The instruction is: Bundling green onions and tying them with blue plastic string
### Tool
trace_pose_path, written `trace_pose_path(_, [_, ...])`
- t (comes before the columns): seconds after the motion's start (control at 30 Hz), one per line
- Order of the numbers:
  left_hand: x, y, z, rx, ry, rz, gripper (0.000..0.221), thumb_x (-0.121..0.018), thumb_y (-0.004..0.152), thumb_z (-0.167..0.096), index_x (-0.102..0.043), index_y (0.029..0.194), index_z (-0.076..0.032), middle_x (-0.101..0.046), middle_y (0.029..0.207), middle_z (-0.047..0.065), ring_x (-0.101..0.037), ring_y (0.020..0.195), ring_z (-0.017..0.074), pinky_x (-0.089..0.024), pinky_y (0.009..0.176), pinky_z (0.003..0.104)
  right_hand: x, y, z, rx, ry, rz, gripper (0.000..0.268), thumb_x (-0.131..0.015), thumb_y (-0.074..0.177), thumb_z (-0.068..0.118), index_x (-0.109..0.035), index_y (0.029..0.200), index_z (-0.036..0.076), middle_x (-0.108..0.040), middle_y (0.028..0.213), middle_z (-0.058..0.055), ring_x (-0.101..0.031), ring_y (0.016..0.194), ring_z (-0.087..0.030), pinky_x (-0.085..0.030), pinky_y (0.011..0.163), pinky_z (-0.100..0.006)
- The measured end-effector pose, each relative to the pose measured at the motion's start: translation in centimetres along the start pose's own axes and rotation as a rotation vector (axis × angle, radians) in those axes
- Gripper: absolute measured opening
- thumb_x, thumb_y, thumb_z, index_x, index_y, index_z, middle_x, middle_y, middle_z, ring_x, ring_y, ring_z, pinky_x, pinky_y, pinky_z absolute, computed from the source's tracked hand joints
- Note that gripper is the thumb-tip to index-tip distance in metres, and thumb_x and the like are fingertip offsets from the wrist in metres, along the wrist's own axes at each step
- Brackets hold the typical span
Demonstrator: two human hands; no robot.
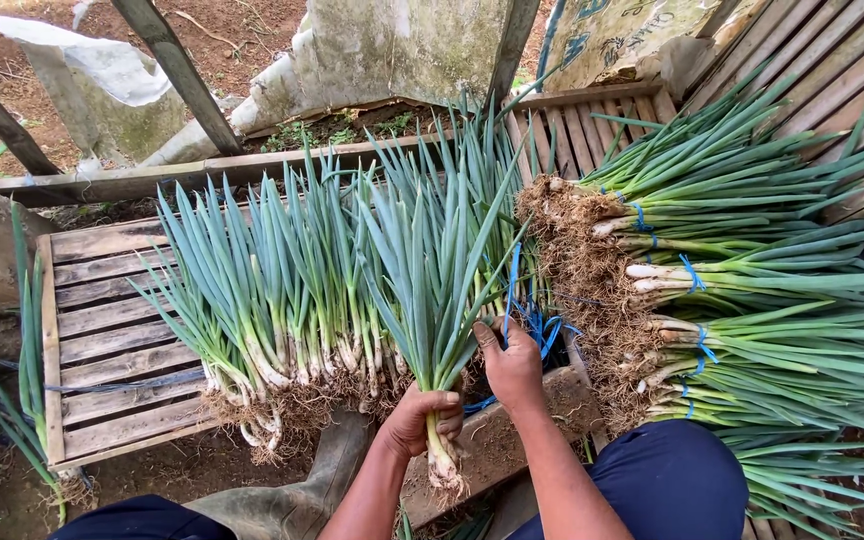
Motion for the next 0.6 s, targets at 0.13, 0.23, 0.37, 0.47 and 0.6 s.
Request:
trace_pose_path(0.13, [-0.3,-0.2,-0.3,-0.031,-0.115,0.118,0.024,-0.073,0.085,-0.005,-0.054,0.099,-0.007,-0.047,0.058,-0.003,-0.045,0.042,0.0079,-0.046,0.042,0.025,0.7,-0.2,1.4,0.019,0.090,-0.026,0.029,-0.062,0.095,0.042,-0.072,0.111,0.020,-0.075,0.105,-0.003,-0.063,0.087,-0.018,-0.054,0.071,-0.036])
trace_pose_path(0.23, [-0.8,-0.3,-2.1,-0.137,-0.137,0.108,0.022,-0.075,0.085,-0.007,-0.056,0.097,-0.007,-0.055,0.064,-0.004,-0.051,0.047,0.0071,-0.052,0.045,0.024,1.5,0.4,0.8,0.033,0.125,-0.068,0.048,-0.039,0.098,0.056,-0.057,0.120,0.017,-0.061,0.144,-0.012,-0.059,0.131,-0.033,-0.052,0.102,-0.051])
trace_pose_path(0.37, [1.0,-0.2,-3.8,-0.276,-0.095,-0.084,0.024,-0.075,0.083,-0.008,-0.060,0.101,-0.009,-0.066,0.074,0.007,-0.068,0.069,0.0216,-0.059,0.073,0.040,1.6,0.0,0.6,0.076,0.230,0.038,0.039,-0.032,0.112,0.038,-0.060,0.119,0.012,-0.050,0.073,-0.001,-0.043,0.064,-0.013,-0.038,0.060,-0.027])
trace_pose_path(0.47, [0.5,-0.6,-5.2,-0.322,-0.032,-0.155,0.022,-0.074,0.083,-0.010,-0.062,0.101,-0.012,-0.072,0.087,0.014,-0.073,0.089,0.0325,-0.054,0.097,0.052,1.8,-0.6,1.4,0.092,0.065,0.062,0.038,-0.042,0.112,0.040,-0.068,0.108,0.013,-0.054,0.068,-0.003,-0.047,0.061,-0.014,-0.042,0.062,-0.031])
trace_pose_path(0.6, [-1.3,-2.3,-8.3,-0.397,-0.059,-0.305,0.013,-0.074,0.085,-0.006,-0.062,0.090,-0.007,-0.068,0.072,0.010,-0.072,0.064,0.0246,-0.065,0.076,0.044,2.5,-1.0,1.6,0.078,-0.126,0.077,0.029,-0.053,0.107,0.035,-0.075,0.106,0.016,-0.065,0.070,-0.010,-0.058,0.067,-0.022,-0.052,0.069,-0.038])
Point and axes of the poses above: each hand's wrist, its own y-axis towards the middle knuckle, its own x-axis out of the back of the hand, z = x × y, the point moved 5 cm from there along y, towards the middle knuckle
